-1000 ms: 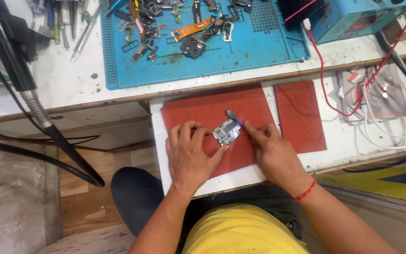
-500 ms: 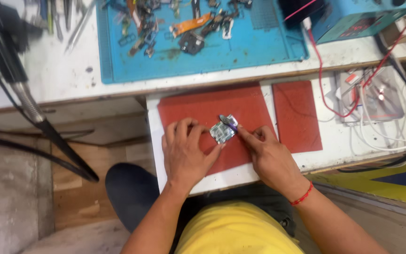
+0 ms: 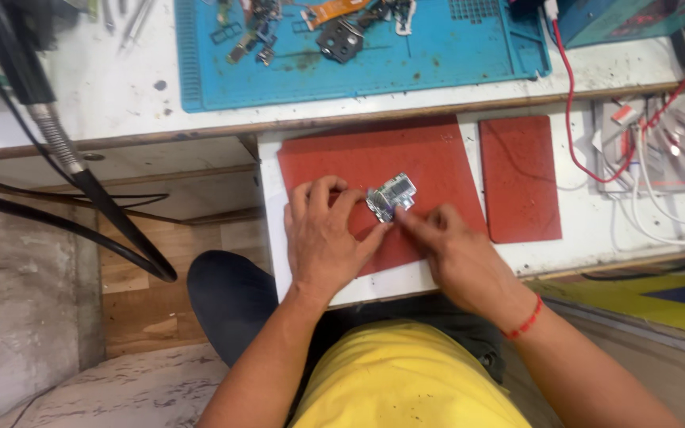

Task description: The person uses a hot air gun to apply heat to a small circuit board placed on a red mat. They hold the board steady with one hand while directing the hot air nozzle with the other, focusing on specific components. The person occasionally adjusts the board's position to target different areas.

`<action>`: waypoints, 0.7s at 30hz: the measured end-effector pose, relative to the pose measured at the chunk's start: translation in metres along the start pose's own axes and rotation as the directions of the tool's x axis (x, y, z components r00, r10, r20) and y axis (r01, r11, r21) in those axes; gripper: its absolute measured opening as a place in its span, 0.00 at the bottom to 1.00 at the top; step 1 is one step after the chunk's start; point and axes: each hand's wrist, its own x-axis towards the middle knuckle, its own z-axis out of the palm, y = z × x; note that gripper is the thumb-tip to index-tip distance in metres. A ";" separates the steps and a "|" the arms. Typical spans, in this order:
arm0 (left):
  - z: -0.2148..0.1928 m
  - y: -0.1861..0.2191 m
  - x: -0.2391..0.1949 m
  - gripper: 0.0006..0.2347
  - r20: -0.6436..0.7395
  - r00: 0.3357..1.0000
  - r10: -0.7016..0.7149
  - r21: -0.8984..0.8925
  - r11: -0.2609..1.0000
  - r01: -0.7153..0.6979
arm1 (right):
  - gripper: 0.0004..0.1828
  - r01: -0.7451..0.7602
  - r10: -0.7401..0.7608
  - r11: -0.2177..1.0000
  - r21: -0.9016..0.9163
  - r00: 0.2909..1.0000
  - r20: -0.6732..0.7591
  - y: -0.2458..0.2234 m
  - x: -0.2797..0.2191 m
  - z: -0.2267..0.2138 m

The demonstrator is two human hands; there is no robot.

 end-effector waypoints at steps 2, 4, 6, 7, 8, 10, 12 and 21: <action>0.000 -0.001 0.000 0.19 -0.010 1.000 -0.001 0.011 1.000 0.001 | 0.32 -0.054 0.054 0.999 -0.004 0.997 -0.052 0.001 0.002 0.001; 0.002 0.000 -0.001 0.18 -0.003 1.000 0.002 0.009 1.000 -0.002 | 0.31 -0.093 0.093 0.996 0.005 0.992 -0.089 0.003 -0.002 0.001; 0.000 -0.002 0.000 0.18 0.002 1.000 0.003 0.013 1.000 -0.003 | 0.30 -0.090 0.093 0.996 0.030 0.989 -0.117 0.002 -0.001 0.001; 0.001 0.000 0.000 0.18 -0.011 1.000 -0.001 0.010 1.000 0.001 | 0.30 -0.081 0.082 0.997 0.018 0.994 -0.071 0.002 -0.001 -0.001; 0.000 0.000 0.000 0.18 -0.016 1.000 -0.002 0.009 1.000 0.002 | 0.29 -0.078 0.078 0.997 0.012 0.997 -0.024 0.000 -0.002 0.000; -0.001 0.000 0.000 0.19 -0.015 1.000 -0.009 -0.004 1.000 0.009 | 0.28 -0.108 0.108 0.994 0.004 0.993 -0.035 0.002 0.000 0.000; 0.001 0.000 -0.001 0.20 -0.001 1.000 -0.028 -0.028 0.999 0.028 | 0.28 -0.174 0.173 0.985 0.008 0.975 -0.142 0.007 0.002 -0.002; 0.001 0.000 -0.001 0.19 0.006 1.000 0.020 0.019 1.000 -0.020 | 0.31 -0.091 0.091 0.996 0.016 0.996 0.017 0.007 -0.013 -0.003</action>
